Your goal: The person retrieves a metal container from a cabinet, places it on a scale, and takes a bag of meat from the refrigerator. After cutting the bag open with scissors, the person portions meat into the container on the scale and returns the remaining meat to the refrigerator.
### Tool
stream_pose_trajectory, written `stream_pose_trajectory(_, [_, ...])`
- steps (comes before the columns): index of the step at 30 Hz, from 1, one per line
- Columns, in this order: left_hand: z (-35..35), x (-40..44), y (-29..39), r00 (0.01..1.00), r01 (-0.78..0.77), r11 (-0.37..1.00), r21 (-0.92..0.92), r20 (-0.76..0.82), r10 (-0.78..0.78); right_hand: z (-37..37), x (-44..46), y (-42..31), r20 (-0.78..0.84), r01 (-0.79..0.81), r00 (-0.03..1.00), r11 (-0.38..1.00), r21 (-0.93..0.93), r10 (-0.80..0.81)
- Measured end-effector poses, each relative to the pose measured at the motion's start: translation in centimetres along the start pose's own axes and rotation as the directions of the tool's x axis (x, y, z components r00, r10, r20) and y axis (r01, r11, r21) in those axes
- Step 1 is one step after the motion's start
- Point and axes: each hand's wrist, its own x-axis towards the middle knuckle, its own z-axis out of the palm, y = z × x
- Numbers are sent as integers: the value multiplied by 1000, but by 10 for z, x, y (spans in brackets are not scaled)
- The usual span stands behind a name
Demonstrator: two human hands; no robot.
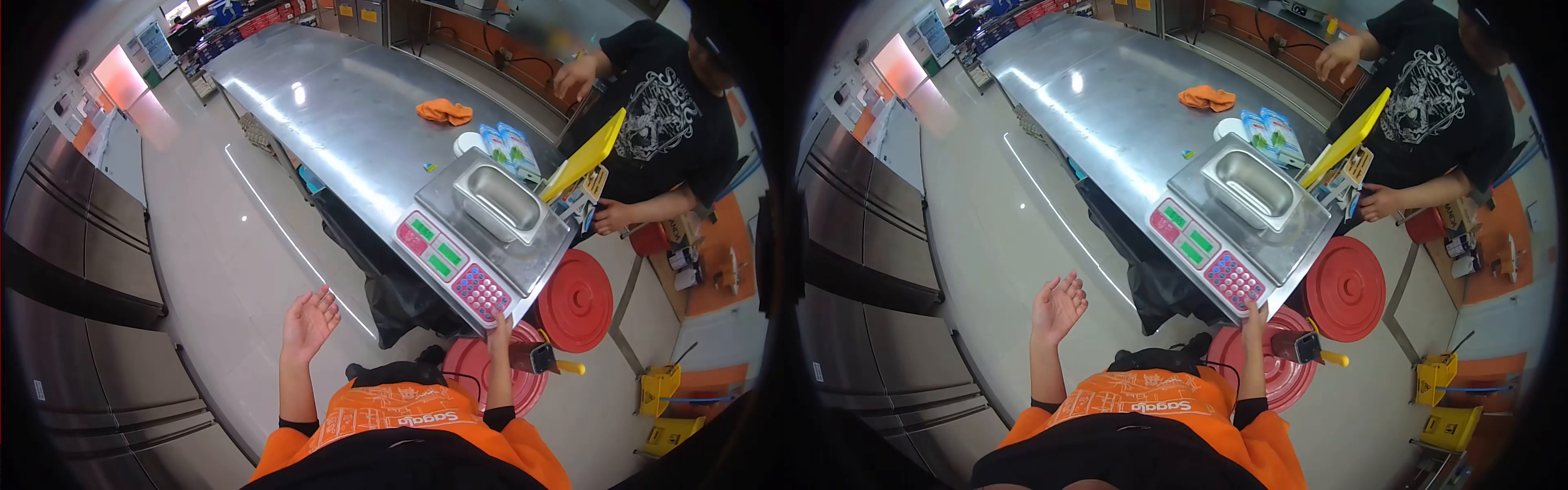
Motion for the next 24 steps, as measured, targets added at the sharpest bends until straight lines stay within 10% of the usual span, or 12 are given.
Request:
stream_pose_trajectory(17, [-171, -177, 184, 924, -369, 905, -211, -191, 332, 9, -37, -6, -92, 31, 996, 986, 162, -16])
stream_pose_trajectory(20, [-199, -166, 226, 909, -407, 890, -205, -181, 374, -75, -30, 24, -308, 154, 933, 981, -121, -185])
stream_pose_trajectory(24, [-239, -125, 296, 866, -455, 888, -70, -270, 422, -119, -71, 30, -610, -278, 742, 702, -656, -276])
